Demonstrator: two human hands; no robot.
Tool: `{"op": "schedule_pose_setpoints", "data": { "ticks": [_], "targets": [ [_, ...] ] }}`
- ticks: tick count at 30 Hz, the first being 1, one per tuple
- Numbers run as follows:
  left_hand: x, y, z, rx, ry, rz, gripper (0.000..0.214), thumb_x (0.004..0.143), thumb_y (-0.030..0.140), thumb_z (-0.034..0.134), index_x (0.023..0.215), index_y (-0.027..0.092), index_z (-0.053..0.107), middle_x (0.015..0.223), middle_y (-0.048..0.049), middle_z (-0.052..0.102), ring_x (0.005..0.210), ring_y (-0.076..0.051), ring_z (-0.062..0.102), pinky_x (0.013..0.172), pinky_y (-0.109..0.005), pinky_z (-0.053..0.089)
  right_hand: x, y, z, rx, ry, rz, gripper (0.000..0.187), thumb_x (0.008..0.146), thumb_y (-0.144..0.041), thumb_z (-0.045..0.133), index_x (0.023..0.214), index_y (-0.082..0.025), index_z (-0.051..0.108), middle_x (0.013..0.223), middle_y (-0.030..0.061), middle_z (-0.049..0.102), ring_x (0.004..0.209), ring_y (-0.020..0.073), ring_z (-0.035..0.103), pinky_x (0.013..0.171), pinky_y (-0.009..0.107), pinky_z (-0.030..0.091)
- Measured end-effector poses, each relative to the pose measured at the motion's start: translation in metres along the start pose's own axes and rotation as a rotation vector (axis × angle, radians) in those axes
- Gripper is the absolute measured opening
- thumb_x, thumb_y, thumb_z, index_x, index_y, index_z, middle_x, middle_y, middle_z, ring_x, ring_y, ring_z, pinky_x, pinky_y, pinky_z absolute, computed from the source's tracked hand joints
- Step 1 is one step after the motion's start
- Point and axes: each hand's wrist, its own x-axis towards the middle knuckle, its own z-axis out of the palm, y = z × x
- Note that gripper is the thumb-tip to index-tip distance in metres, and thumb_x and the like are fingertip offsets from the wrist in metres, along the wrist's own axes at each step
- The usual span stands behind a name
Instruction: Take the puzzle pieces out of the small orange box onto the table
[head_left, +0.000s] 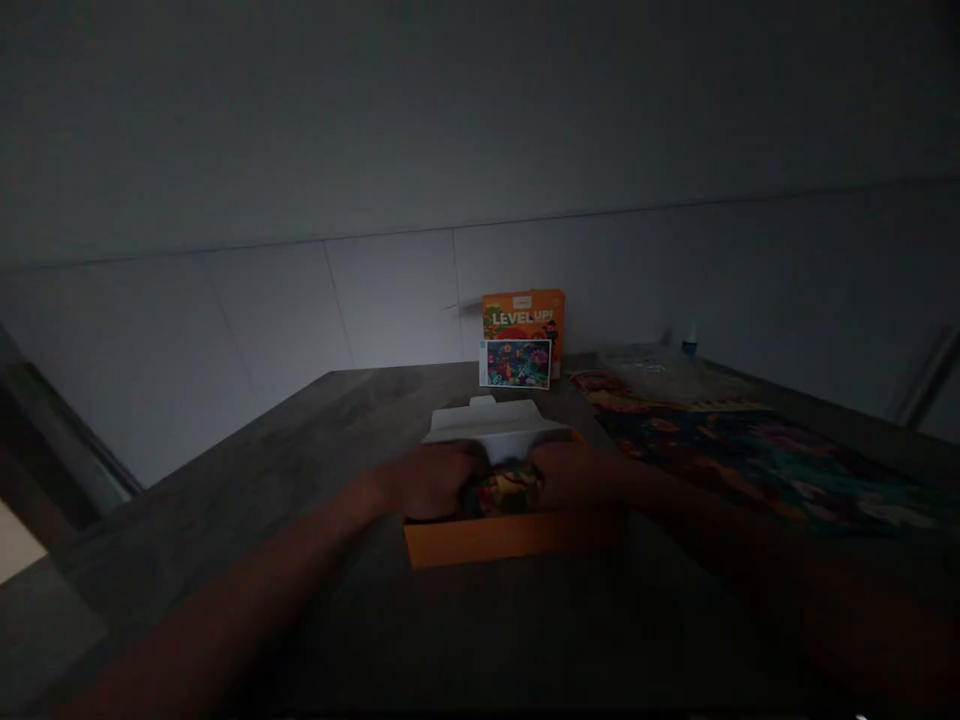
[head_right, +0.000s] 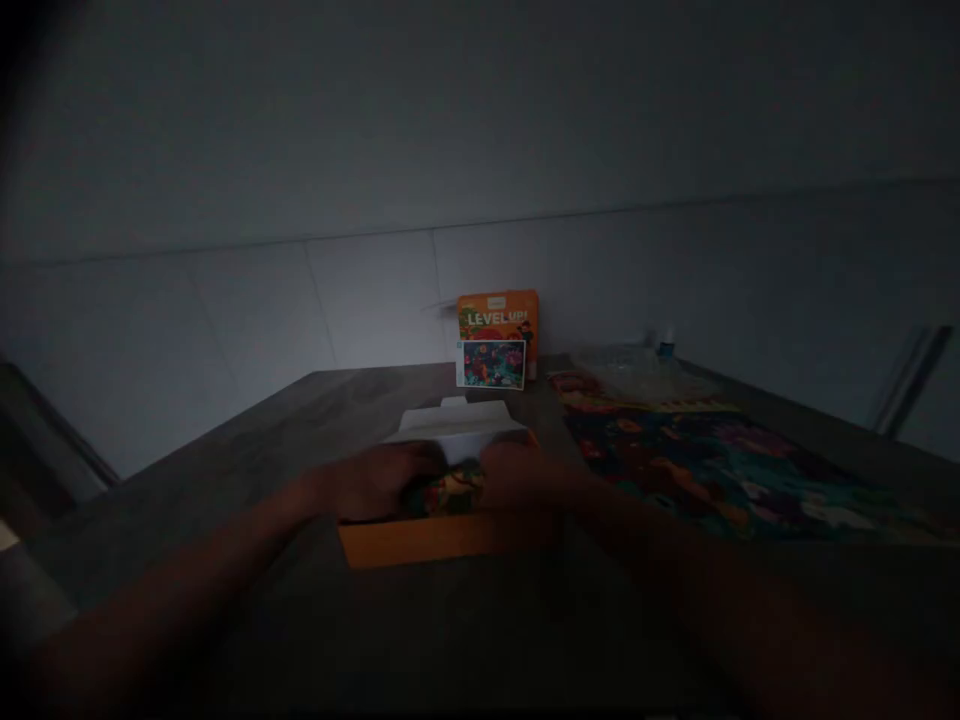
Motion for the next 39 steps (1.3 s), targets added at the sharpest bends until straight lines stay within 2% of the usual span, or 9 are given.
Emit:
{"op": "schedule_pose_setpoints", "data": {
  "ticks": [7, 14, 19, 25, 30, 35, 39],
  "targets": [
    [-0.006, 0.000, 0.003, -0.015, 0.049, -0.005, 0.042, 0.080, 0.018, 0.065, 0.122, 0.017, 0.063, 0.127, -0.0103, 0.062, 0.112, -0.026, 0.062, 0.097, -0.033, 0.049, 0.000, 0.004, 0.003, 0.024, 0.068, -0.002, 0.043, 0.076, -0.038, 0.070, 0.109, -0.011, 0.068, 0.114, 0.0159, 0.069, 0.100, 0.0283, 0.066, 0.078, 0.030, 0.049],
    [-0.008, 0.004, 0.003, 0.015, 0.076, -0.047, 0.037, 0.080, 0.024, 0.069, 0.116, 0.018, 0.065, 0.120, -0.0094, 0.067, 0.108, -0.026, 0.064, 0.094, -0.032, 0.050, 0.006, 0.008, 0.006, 0.081, 0.024, 0.005, 0.046, 0.072, -0.041, 0.072, 0.108, -0.013, 0.066, 0.113, 0.0137, 0.069, 0.098, 0.0275, 0.065, 0.076, 0.031, 0.049],
    [-0.007, 0.003, 0.005, 0.022, 0.098, -0.032, 0.041, 0.082, 0.028, 0.070, 0.119, 0.014, 0.062, 0.123, -0.0129, 0.065, 0.111, -0.029, 0.063, 0.096, -0.035, 0.048, 0.006, 0.007, 0.007, 0.109, 0.027, 0.022, 0.042, 0.072, -0.037, 0.071, 0.107, -0.014, 0.065, 0.112, 0.0127, 0.069, 0.097, 0.0262, 0.065, 0.076, 0.030, 0.049],
    [-0.008, 0.003, 0.005, 0.052, 0.080, -0.036, 0.038, 0.084, 0.032, 0.069, 0.116, 0.013, 0.064, 0.118, -0.0135, 0.067, 0.106, -0.029, 0.065, 0.092, -0.035, 0.051, 0.005, 0.007, 0.009, 0.189, 0.105, -0.002, 0.060, 0.067, -0.045, 0.075, 0.117, -0.016, 0.060, 0.114, 0.0103, 0.069, 0.102, 0.0265, 0.065, 0.079, 0.030, 0.050],
    [-0.010, 0.007, 0.002, 0.096, 0.050, -0.025, 0.029, 0.086, 0.033, 0.068, 0.108, 0.015, 0.068, 0.113, -0.0126, 0.068, 0.101, -0.028, 0.067, 0.087, -0.034, 0.052, 0.007, 0.004, 0.008, 0.122, 0.070, -0.057, 0.045, 0.069, -0.046, 0.074, 0.102, -0.016, 0.070, 0.109, 0.0116, 0.070, 0.098, 0.0285, 0.065, 0.077, 0.032, 0.049],
    [-0.010, 0.006, 0.003, 0.001, 0.072, 0.055, 0.031, 0.085, 0.029, 0.069, 0.113, 0.016, 0.067, 0.115, -0.0110, 0.068, 0.105, -0.026, 0.066, 0.093, -0.033, 0.051, 0.004, 0.003, 0.009, 0.133, 0.155, -0.128, 0.045, 0.070, -0.048, 0.075, 0.101, -0.016, 0.068, 0.102, 0.0090, 0.070, 0.091, 0.0250, 0.065, 0.072, 0.031, 0.048],
    [-0.010, 0.003, 0.005, -0.010, 0.105, 0.062, 0.029, 0.084, 0.031, 0.069, 0.110, 0.018, 0.067, 0.115, -0.0097, 0.069, 0.104, -0.026, 0.066, 0.092, -0.034, 0.051, 0.002, -0.001, 0.009, 0.130, 0.203, -0.160, 0.042, 0.070, -0.044, 0.077, 0.100, -0.016, 0.066, 0.101, 0.0085, 0.070, 0.089, 0.0239, 0.064, 0.073, 0.031, 0.047]
  ]
}}
